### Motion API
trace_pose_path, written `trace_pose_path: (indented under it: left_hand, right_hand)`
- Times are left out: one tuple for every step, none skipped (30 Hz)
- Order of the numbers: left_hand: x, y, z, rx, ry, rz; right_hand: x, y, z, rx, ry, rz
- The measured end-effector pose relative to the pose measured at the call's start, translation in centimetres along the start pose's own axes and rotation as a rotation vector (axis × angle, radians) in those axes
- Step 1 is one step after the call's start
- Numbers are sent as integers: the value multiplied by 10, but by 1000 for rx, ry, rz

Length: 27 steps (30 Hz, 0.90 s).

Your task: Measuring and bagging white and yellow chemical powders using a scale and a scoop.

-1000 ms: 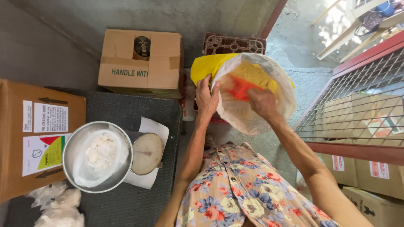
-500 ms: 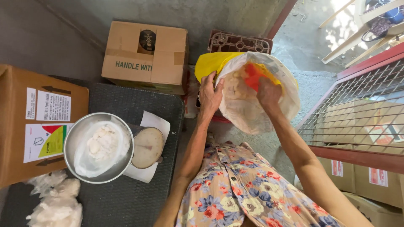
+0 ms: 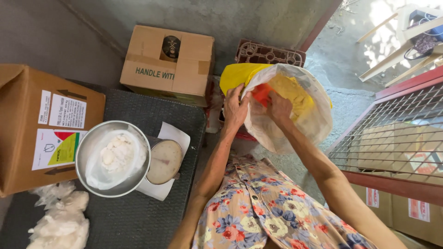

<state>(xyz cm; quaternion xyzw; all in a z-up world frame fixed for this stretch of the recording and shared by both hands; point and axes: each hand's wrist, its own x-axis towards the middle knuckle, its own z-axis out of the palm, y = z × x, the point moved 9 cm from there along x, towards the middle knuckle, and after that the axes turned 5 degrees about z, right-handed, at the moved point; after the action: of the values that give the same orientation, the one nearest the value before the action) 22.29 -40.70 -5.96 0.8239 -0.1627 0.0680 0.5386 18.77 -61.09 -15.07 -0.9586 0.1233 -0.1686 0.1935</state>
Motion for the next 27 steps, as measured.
trace_pose_path:
  left_hand:
    - [-2,-2,2,2,0,0]
    - [-4,-4,3,17,8,-4]
    - [-5,-6,4,32,16,-8]
    - [-5,-6,5,32,14,-7]
    - [-5,-6,5,24,24,10]
    - [-7,-6,5,15,34,24]
    - [-5,-5,6,15,32,22]
    - [-5,-8,6,27,19,-18]
    - [-5,-11,7,38,6,-59]
    - [-5,-11,7,37,3,-58]
    - [-5,-15,8,-6,-17,-103]
    - [-6,-20,10,-48,-41,-148]
    - [-7,-25,11,-47,-48,-148]
    - [-4,-24,9,-24,-18,-86]
    - [-2,-23,6,-1,12,-24]
    - [-1,-22,6,-6,10,-23]
    - [-1,-25,6,-27,4,-71]
    - [0,-28,9,-51,0,-117]
    - [1,-28,12,-61,-2,-114]
    - [1,-27,13,-62,16,-76]
    - [1,-24,14,-64,35,-37]
    - [2,-22,13,-65,35,-35]
    - [3,-20,12,-58,31,-41]
    - [5,-18,11,-49,27,-46]
    - [7,-17,9,-47,28,-44]
    - [7,-20,10,-74,8,-79]
    - [7,-22,13,-100,-13,-115]
  right_hand:
    - [1,-5,5,2,0,0]
    - [2,-8,8,33,16,17]
    - [3,-12,11,64,32,35]
    - [4,-15,14,64,33,37]
    - [5,-18,17,95,24,59]
    - [4,-20,22,124,12,81]
    - [6,-22,24,124,11,84]
    - [7,-15,27,159,8,200]
    - [7,-8,30,194,5,317]
    - [7,-5,32,193,7,321]
    - [6,1,35,208,1,359]
    - [3,7,39,223,-5,401]
    - [-1,11,30,223,-4,408]
    - [1,12,19,237,9,384]
    - [1,14,8,250,22,360]
    - [-3,19,-1,245,25,362]
    - [-7,24,-11,189,27,359]
    - [-10,30,-22,129,31,355]
    - [-9,42,-24,121,36,355]
    - [-9,47,-30,27,85,286]
    - [-10,51,-35,-66,133,216]
    - [-7,54,-36,-66,135,215]
    - [-3,54,-35,-118,121,187]
    - [1,53,-33,-168,107,158]
    - [2,49,-34,-166,109,157]
    - [2,44,-33,-201,83,127]
    - [2,39,-32,-236,56,97]
